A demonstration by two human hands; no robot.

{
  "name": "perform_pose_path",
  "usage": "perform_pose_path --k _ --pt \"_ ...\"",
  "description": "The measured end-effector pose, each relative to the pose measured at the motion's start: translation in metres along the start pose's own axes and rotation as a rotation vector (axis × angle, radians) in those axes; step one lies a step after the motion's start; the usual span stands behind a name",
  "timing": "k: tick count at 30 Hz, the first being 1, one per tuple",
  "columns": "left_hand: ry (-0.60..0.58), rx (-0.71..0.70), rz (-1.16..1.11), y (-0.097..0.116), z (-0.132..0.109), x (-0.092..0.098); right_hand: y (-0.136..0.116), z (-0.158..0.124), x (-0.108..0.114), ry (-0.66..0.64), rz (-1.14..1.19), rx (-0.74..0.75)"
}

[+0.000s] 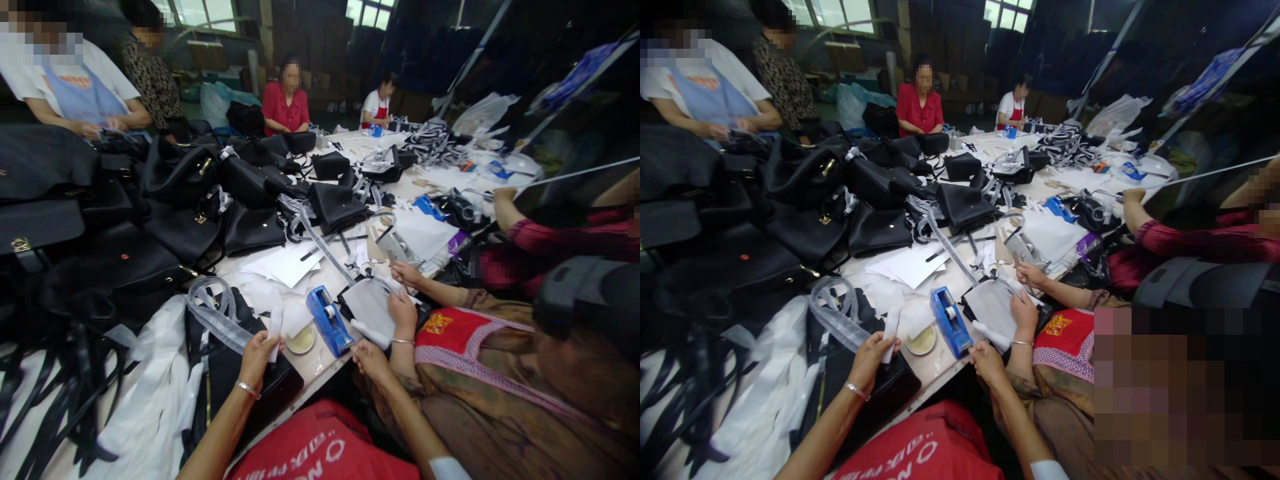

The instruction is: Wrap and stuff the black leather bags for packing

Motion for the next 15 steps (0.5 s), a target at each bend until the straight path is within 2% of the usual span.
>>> perform_pose_path --k 4,7,10,13,15 --pt "0.022 -0.01 -0.027 0.001 -0.002 0.0 -0.002 -0.013 0.012 0.032 -0.202 0.116" --pt "0.027 -0.003 -0.076 0.0 -0.001 -0.002 -0.022 -0.02 0.009 0.0 -0.296 0.219" --pt "0.037 0.003 -0.121 -0.002 0.003 -0.003 -0.068 -0.023 -0.023 -0.163 -0.291 0.398" --pt "0.061 0.009 -0.126 -0.005 0.005 -0.004 -0.12 -0.024 -0.072 -0.411 -0.198 0.557" --pt "0.073 0.003 -0.13 -0.006 0.005 -0.004 -0.145 -0.022 -0.103 -0.533 -0.162 0.633"
Point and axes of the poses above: each hand's wrist, its own z-axis towards the middle knuckle, its own x-axis out of the back of the hand, y = z × x, the point moved 2 cm from there along z, towards the middle knuckle, and after that the axes turned 1 degree about z, right-handed, at the moved point
